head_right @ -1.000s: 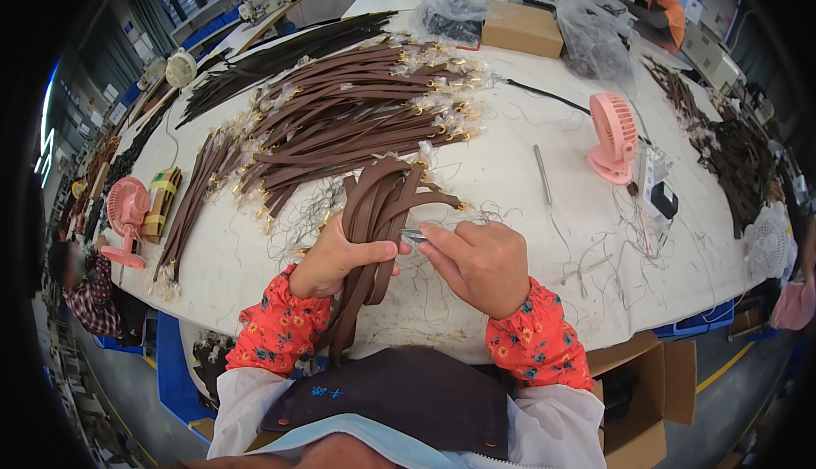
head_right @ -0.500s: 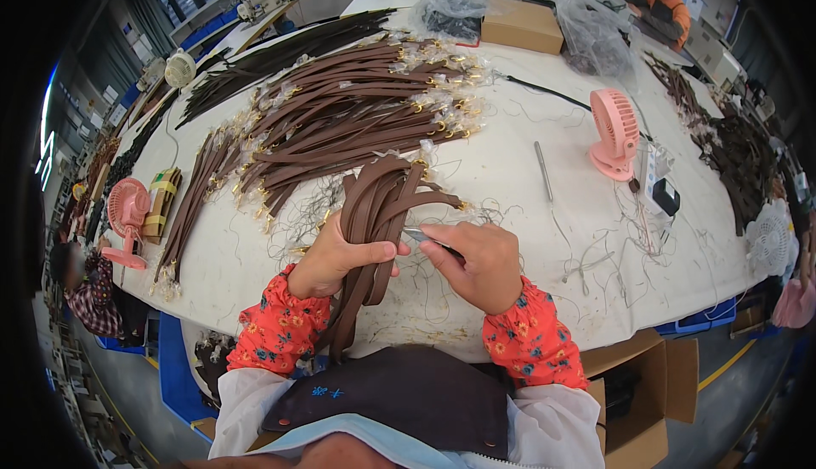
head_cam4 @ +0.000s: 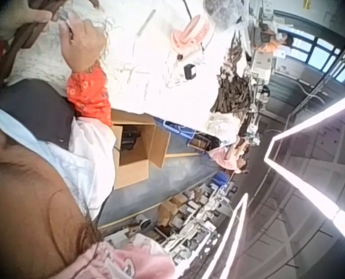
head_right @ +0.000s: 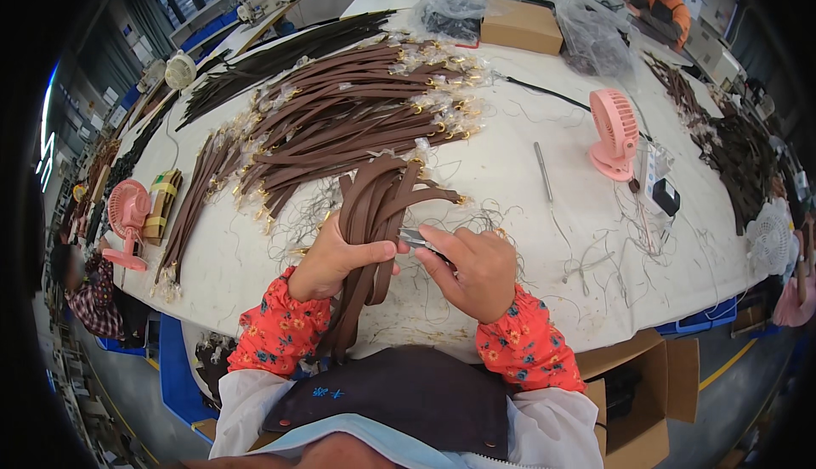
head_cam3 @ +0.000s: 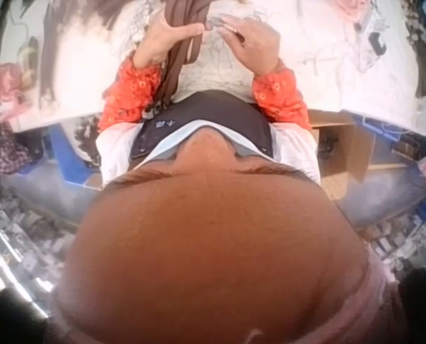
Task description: Assembling and finishing leather bag straps by attaching hardware and trimming excess thread.
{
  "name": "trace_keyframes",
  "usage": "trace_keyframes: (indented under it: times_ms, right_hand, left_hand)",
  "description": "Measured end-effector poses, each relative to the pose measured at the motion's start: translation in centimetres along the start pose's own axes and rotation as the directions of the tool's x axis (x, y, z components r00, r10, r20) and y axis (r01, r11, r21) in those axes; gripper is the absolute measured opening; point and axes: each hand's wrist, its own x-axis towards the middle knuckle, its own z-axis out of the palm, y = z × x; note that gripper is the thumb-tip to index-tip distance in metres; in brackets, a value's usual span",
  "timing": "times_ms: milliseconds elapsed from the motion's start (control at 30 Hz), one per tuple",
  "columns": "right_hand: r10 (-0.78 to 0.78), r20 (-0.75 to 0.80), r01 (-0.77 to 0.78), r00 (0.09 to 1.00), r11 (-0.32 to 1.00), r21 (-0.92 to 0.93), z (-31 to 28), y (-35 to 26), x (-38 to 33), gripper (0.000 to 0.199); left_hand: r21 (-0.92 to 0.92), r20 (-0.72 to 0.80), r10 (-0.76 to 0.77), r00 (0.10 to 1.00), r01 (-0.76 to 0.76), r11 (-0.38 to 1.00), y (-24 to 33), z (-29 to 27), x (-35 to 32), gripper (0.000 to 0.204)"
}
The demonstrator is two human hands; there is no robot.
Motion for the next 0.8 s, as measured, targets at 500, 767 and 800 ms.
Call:
trace_keyframes:
  times_ms: [500, 767, 800]
  right_hand:
    - [-0.005, 0.011, 0.006, 1.0, 0.999, -0.04, -0.09, 0.03, 0.11, 0.024]
    - [0.268, -0.059, -0.237, 0.961, 0.917, 0.321, 0.37, 0.06, -0.52, 0.021]
    - [0.42, -0.026, -0.364, 0.907, 0.815, 0.451, 0.36, -0.09, -0.61, 0.022]
  left_hand:
    - [0.017, -0.002, -0.011, 1.0, 0.011, 1.0, 0.08, 0.13, -0.12, 0.04]
    - [-0.02, -0.019, -0.029, 0.999, 0.028, 0.999, 0.1, 0.24, -0.13, 0.044]
    - [-0.021, -0.018, -0.029, 0.999, 0.028, 0.999, 0.09, 0.22, -0.12, 0.044]
